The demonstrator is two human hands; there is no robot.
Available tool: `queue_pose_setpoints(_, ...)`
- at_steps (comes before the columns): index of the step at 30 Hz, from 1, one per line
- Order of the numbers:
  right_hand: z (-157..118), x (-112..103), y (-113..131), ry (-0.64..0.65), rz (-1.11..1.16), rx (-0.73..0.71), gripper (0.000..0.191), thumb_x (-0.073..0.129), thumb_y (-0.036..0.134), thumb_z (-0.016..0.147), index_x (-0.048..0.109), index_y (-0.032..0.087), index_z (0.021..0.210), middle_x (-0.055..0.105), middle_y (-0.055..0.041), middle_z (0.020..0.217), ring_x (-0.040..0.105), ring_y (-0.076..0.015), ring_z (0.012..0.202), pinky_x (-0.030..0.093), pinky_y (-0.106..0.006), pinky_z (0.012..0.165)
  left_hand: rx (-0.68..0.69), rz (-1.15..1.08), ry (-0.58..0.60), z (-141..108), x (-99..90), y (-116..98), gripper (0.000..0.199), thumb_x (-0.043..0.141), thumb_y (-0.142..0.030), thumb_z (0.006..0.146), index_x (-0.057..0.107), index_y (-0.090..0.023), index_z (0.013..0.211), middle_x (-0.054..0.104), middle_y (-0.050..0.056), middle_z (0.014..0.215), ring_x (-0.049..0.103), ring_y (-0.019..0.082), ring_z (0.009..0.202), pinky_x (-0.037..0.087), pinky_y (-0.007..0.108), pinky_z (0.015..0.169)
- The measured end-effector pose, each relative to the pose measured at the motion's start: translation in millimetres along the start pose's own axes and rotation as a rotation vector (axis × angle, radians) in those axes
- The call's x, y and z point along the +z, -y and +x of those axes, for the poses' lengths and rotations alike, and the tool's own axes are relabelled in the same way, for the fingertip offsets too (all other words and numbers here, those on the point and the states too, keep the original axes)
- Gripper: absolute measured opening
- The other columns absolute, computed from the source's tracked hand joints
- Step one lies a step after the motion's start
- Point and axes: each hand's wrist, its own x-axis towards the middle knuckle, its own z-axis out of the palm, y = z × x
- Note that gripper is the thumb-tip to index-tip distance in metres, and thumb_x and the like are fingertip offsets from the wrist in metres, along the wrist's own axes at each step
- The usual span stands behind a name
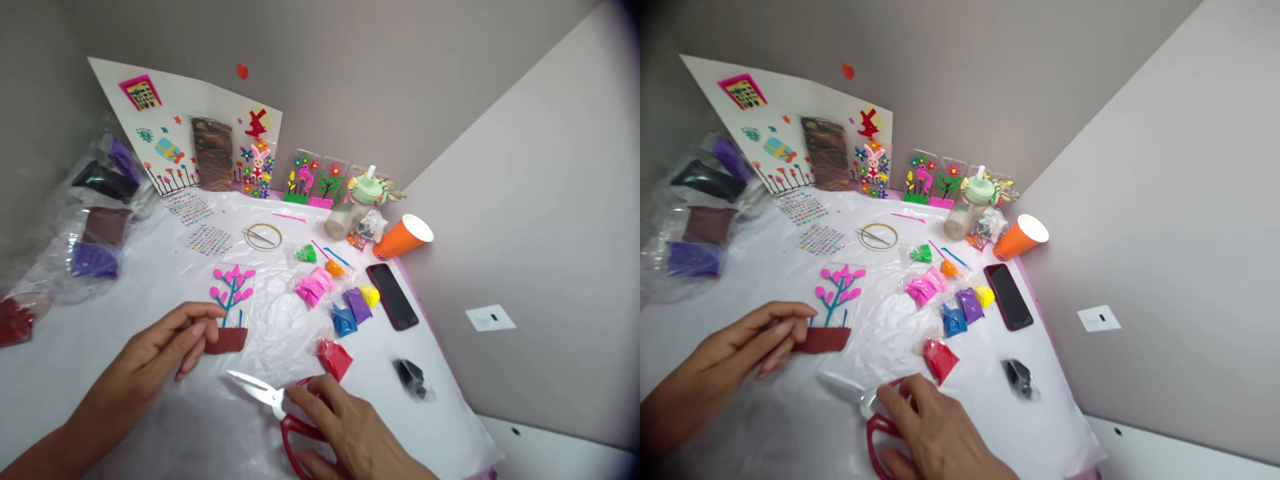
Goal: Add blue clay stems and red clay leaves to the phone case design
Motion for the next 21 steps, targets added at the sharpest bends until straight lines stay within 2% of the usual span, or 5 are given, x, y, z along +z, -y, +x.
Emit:
queue_pose_setpoints(6,0.8,28.1,-1.8,-0.039,-0.031,-0.085,0.018,0.068,0.02,0.095,0.061,0.02,0.111,0.07,-0.0042,0.103,0.07,-0.0185,0.083,0.062,-0.026,0.073,-0.279,-0.526,-0.052,-19.4,21.2,-0.8,0.043,0.082,-0.054,0.077,0.069,-0.031,0.111,0.065,-0.003,0.079,0.048,0.008,0.053,0.042,0.016,0.045)
queue_pose_setpoints(10,0.6,27.5,-28.7,-0.393,-0.054,-0.013,0.01,0.053,0.027,0.104,0.062,0.022,0.1,0.07,-0.0028,0.091,0.069,-0.0187,0.079,0.058,-0.027,0.07,-0.336,-0.604,0.047,-32.6,39.3,14.8,0.033,0.068,-0.056,0.09,0.071,-0.022,0.091,0.036,-0.008,0.058,0.019,0.005,0.045,0.029,0.013,0.039)
queue_pose_setpoints(14,14.5,11.6,-64.6,-0.696,-0.331,0.204,0.013,0.051,0.03,0.104,0.06,0.021,0.102,0.068,-0.005,0.086,0.068,-0.0212,0.071,0.053,-0.029,0.059,-0.335,-0.488,0.04,-39.2,55.3,28.3,0.04,0.072,-0.063,0.084,0.072,-0.025,0.097,0.048,-0.005,0.067,0.04,0.009,0.059,0.045,0.015,0.058)
queue_pose_setpoints(18,35.2,3.4,-85.2,-0.625,-0.573,0.435,0.029,0.074,0.038,0.089,0.058,0.018,0.102,0.069,-0.0116,0.096,0.071,-0.0294,0.08,0.052,-0.034,0.054,-0.319,-0.411,0.056,-40.9,64.4,29.9,0.044,0.079,-0.061,0.077,0.07,-0.031,0.107,0.066,-0.003,0.095,0.059,0.016,0.096,0.049,0.019,0.084)
queue_pose_setpoints(21,40.0,5.3,-91.0,-0.567,-0.508,0.471,0.026,0.075,0.031,0.086,0.056,0.019,0.1,0.069,-0.01,0.096,0.07,-0.0288,0.082,0.053,-0.033,0.056,-0.339,-0.417,0.068,-39.0,67.0,20.5,0.042,0.072,-0.064,0.083,0.068,-0.031,0.108,0.069,-0.001,0.098,0.064,0.019,0.099,0.051,0.025,0.091)
